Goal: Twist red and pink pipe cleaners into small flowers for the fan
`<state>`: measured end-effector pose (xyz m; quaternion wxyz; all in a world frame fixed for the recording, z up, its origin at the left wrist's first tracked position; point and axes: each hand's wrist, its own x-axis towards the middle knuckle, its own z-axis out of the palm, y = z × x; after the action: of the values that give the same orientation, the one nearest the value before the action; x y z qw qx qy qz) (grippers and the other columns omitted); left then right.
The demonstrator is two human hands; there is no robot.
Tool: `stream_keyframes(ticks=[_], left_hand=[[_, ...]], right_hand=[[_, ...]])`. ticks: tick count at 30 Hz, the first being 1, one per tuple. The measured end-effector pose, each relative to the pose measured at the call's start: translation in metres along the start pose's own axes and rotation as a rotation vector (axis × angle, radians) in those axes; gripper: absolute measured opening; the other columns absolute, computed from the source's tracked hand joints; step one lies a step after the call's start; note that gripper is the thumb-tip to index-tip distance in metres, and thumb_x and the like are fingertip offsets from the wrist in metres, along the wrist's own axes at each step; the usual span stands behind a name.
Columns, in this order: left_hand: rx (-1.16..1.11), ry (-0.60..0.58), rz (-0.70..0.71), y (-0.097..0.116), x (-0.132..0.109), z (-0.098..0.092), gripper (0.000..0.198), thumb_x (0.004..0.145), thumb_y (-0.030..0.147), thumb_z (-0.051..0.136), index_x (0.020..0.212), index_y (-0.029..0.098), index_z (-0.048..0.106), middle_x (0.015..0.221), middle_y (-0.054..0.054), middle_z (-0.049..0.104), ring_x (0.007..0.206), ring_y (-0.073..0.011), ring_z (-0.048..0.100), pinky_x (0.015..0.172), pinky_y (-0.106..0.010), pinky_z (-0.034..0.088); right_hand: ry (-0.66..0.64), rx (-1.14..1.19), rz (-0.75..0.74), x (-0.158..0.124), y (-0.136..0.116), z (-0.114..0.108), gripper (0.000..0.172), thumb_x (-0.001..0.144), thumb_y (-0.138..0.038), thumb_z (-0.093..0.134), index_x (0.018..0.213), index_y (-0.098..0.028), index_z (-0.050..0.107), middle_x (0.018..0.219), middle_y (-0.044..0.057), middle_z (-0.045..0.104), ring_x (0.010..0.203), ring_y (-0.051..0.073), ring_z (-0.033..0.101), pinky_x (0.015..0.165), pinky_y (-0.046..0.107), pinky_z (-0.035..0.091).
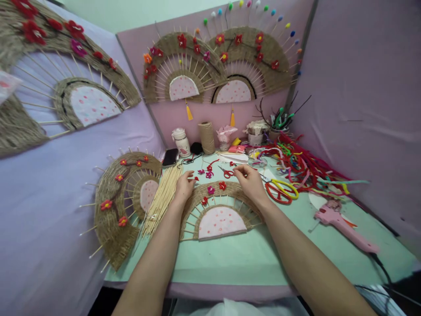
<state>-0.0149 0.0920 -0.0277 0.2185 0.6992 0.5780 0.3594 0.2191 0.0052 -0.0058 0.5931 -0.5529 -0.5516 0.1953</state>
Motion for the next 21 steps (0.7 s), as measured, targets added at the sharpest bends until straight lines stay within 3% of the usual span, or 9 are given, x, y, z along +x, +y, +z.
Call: stream_keyframes(ticks=[2, 5, 8, 13, 18, 21], left_hand=[[0.069, -0.015, -0.006, -0.001, -0.002, -0.009, 0.04, 0.07, 0.015, 0.057, 0.11, 0.016, 0.06, 0.107, -0.012, 0.064, 0.083, -0.0174, 0.063, 0.079, -0.03, 0.045], [0.347, -0.073, -0.037, -0.004, -0.008, -0.03, 0.019, 0.072, 0.026, 0.057, 0.083, 0.015, 0.068, 0.088, -0.012, 0.069, 0.083, -0.0222, 0.061, 0.077, -0.032, 0.042], [0.504, -0.141, -0.157, -0.008, -0.015, -0.046, 0.024, 0.071, 0.038, 0.058, 0.068, 0.016, 0.067, 0.071, -0.011, 0.068, 0.069, -0.021, 0.06, 0.064, -0.03, 0.04], [0.505, -0.314, -0.164, -0.015, -0.017, -0.048, 0.024, 0.066, 0.038, 0.06, 0.056, 0.016, 0.063, 0.06, -0.007, 0.064, 0.058, -0.0168, 0.055, 0.056, -0.027, 0.036], [0.439, -0.23, -0.188, -0.013, -0.014, -0.048, 0.01, 0.064, 0.022, 0.058, 0.058, 0.016, 0.062, 0.062, -0.007, 0.064, 0.061, -0.0172, 0.056, 0.057, -0.027, 0.036], [0.338, -0.069, -0.19, -0.002, -0.015, -0.053, 0.011, 0.068, 0.024, 0.053, 0.064, 0.016, 0.059, 0.068, -0.007, 0.064, 0.064, -0.0171, 0.056, 0.059, -0.027, 0.037]], right_hand=[[-0.01, -0.02, 0.002, -0.001, -0.002, 0.001, 0.016, 0.076, -0.029, 0.051, 0.075, -0.017, 0.061, 0.072, 0.002, 0.063, 0.065, 0.015, 0.052, 0.065, 0.027, 0.04], [-0.033, -0.051, 0.002, -0.003, -0.003, 0.003, 0.016, 0.075, -0.03, 0.052, 0.075, -0.017, 0.061, 0.07, 0.002, 0.063, 0.064, 0.016, 0.052, 0.063, 0.027, 0.04], [-0.061, -0.084, -0.014, -0.005, -0.002, 0.006, 0.016, 0.076, -0.03, 0.052, 0.075, -0.017, 0.062, 0.069, 0.002, 0.063, 0.063, 0.016, 0.053, 0.063, 0.028, 0.04], [-0.091, -0.135, -0.046, -0.008, 0.0, 0.01, 0.018, 0.076, -0.032, 0.051, 0.077, -0.018, 0.063, 0.07, 0.003, 0.063, 0.063, 0.016, 0.054, 0.065, 0.029, 0.041], [-0.12, -0.161, -0.057, -0.008, 0.002, 0.011, 0.017, 0.077, -0.03, 0.051, 0.077, -0.018, 0.062, 0.07, 0.003, 0.063, 0.065, 0.017, 0.055, 0.066, 0.029, 0.041], [-0.134, -0.165, -0.078, -0.009, 0.002, 0.012, 0.016, 0.078, -0.029, 0.05, 0.076, -0.018, 0.062, 0.07, 0.003, 0.063, 0.064, 0.017, 0.055, 0.066, 0.029, 0.042]])
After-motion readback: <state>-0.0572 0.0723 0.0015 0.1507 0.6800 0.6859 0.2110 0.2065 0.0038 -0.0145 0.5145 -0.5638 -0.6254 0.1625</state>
